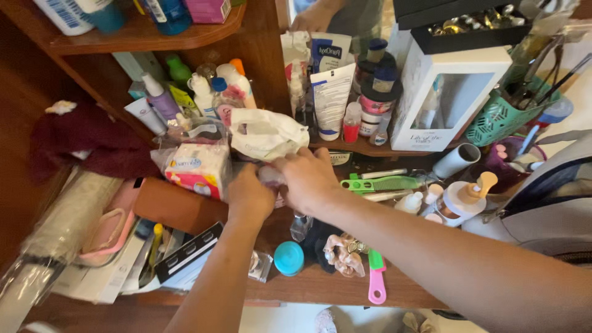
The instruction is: The person opens a small beige backpack on a cluttered vanity and places cosmetic bottles, tubes, and small toiletry containers from the dresser into the bag one at a time, arranging them inside the compartments.
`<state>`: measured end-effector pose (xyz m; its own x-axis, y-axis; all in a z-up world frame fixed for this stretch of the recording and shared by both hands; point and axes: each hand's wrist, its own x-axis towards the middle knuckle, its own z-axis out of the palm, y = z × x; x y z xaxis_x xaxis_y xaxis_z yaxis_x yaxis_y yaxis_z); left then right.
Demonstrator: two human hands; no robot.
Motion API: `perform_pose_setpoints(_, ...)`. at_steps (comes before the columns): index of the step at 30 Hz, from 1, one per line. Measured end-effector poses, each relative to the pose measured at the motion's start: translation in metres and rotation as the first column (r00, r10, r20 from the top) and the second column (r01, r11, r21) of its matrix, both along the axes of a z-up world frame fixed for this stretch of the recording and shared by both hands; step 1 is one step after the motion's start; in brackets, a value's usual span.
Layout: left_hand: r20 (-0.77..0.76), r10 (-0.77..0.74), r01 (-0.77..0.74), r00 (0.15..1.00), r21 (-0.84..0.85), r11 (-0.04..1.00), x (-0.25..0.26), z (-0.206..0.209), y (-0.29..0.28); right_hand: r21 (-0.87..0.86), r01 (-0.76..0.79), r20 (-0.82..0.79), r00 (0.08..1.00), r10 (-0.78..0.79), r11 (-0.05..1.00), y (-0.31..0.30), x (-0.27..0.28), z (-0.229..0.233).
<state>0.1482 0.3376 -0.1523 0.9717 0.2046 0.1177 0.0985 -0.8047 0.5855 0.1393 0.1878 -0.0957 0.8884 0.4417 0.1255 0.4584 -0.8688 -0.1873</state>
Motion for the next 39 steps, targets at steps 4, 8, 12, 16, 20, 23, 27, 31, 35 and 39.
perform_pose_setpoints(4, 0.023, -0.040, 0.041, 0.999, -0.036, 0.999, -0.001, -0.007, 0.003, 0.041, 0.005, -0.019, 1.000, -0.004, 0.999, 0.004, -0.003, -0.010)
perform_pose_setpoints(8, 0.073, -0.084, 0.091, 0.994, -0.095, 0.991, -0.014, 0.001, 0.003, 0.145, -0.013, 0.008, 1.000, 0.012, 0.989, 0.008, -0.008, -0.014)
perform_pose_setpoints(12, 0.188, -0.081, 0.107, 0.979, -0.135, 0.985, -0.036, 0.027, 0.000, 0.324, -0.069, 0.055, 0.997, 0.054, 0.944, 0.004, -0.016, 0.003)
perform_pose_setpoints(16, 0.352, -0.129, 0.160, 0.927, -0.059, 0.985, -0.057, 0.078, -0.004, 0.485, -0.096, 0.167, 0.986, 0.015, 0.869, -0.006, -0.032, 0.044)
perform_pose_setpoints(20, 0.352, -0.163, 0.196, 0.922, -0.061, 0.979, -0.088, 0.138, -0.027, 0.638, -0.162, 0.155, 0.985, 0.080, 0.753, -0.048, -0.061, 0.091)
perform_pose_setpoints(23, 0.456, -0.263, 0.341, 0.850, -0.095, 0.935, -0.105, 0.177, -0.060, 0.578, -0.280, 0.296, 0.947, 0.123, 0.766, -0.116, -0.086, 0.122)
perform_pose_setpoints(27, 0.540, -0.335, 0.573, 0.772, -0.364, 0.734, -0.113, 0.204, -0.131, 0.491, 0.034, 0.085, 0.993, -0.087, 0.871, -0.247, -0.132, 0.164)
perform_pose_setpoints(31, 0.560, -0.449, 0.717, 0.696, -0.531, 0.451, -0.105, 0.218, -0.223, 0.147, 0.499, 0.032, 0.861, -0.508, 0.854, -0.366, -0.176, 0.178)
perform_pose_setpoints(35, 0.547, -0.525, 0.695, 0.652, -0.708, 0.124, -0.103, 0.215, -0.326, 0.024, 0.593, -0.109, 0.802, -0.588, 0.805, -0.434, -0.219, 0.149)
perform_pose_setpoints(39, 0.596, -0.536, 0.729, 0.598, -0.682, 0.057, -0.111, 0.210, -0.390, 0.179, 0.439, 0.202, 0.860, -0.469, 0.881, -0.442, -0.260, 0.115)
